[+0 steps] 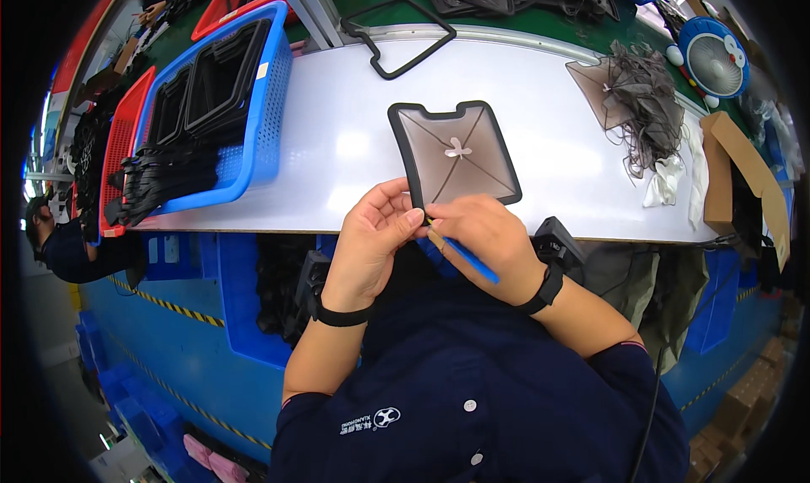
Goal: The worker is inspecting and organizing plastic frames or gaskets on a factory assembly line.
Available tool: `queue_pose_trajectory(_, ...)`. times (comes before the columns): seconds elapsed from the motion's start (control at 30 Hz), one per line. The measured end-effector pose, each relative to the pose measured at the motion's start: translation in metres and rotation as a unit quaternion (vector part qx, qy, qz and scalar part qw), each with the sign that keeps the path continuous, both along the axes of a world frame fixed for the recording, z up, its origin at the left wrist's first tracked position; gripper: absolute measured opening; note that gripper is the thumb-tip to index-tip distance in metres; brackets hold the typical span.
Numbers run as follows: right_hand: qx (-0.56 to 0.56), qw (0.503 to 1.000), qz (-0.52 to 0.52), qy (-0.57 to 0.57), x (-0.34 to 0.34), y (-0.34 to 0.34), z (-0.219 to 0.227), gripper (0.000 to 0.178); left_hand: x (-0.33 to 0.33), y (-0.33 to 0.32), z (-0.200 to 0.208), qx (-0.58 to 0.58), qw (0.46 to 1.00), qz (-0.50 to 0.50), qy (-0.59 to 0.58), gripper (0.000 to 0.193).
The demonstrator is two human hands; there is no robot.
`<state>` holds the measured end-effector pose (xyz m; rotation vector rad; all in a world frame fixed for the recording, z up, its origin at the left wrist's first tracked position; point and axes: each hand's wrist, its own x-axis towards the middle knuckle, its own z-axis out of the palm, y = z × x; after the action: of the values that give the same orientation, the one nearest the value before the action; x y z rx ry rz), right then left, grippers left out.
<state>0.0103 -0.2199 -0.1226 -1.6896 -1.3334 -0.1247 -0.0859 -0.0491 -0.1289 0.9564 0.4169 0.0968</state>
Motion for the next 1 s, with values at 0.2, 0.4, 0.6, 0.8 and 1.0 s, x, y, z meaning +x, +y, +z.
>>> queue_pose_trajectory(0.2, -0.035, 0.981, -0.098, -0.165, 0.035, -0.008, 0.014, 0.02, -0.002, -0.007, 0.01, 0.019, 1.0, -0.014, 0.009, 0.04)
queue_pose_trajectory(0.4, -0.044, 0.894, -0.408, -0.18, 0.215, -0.105, 0.023, 0.012, -0.03, 0.033, 0.032, 0.08, 0.994, 0.078, -0.011, 0.038)
queue_pose_trajectory(0.6, -0.107, 0.812, -0.541, -0.192, 0.311, -0.209, 0.027, 0.011, -0.055, 0.059, 0.072, 0.236, 0.946, 0.196, -0.104, 0.037)
queue_pose_trajectory(0.8, -0.111, 0.811, -0.498, -0.287, 0.273, -0.169, 0.021, 0.013, -0.032, 0.008, 0.085, 0.685, 0.712, 0.156, -0.019, 0.037)
queue_pose_trajectory(1.0, -0.072, 0.921, -0.356, -0.141, 0.166, -0.096, 0.014, 0.024, 0.002, -0.016, 0.029, 0.695, 0.713, -0.082, -0.053, 0.055)
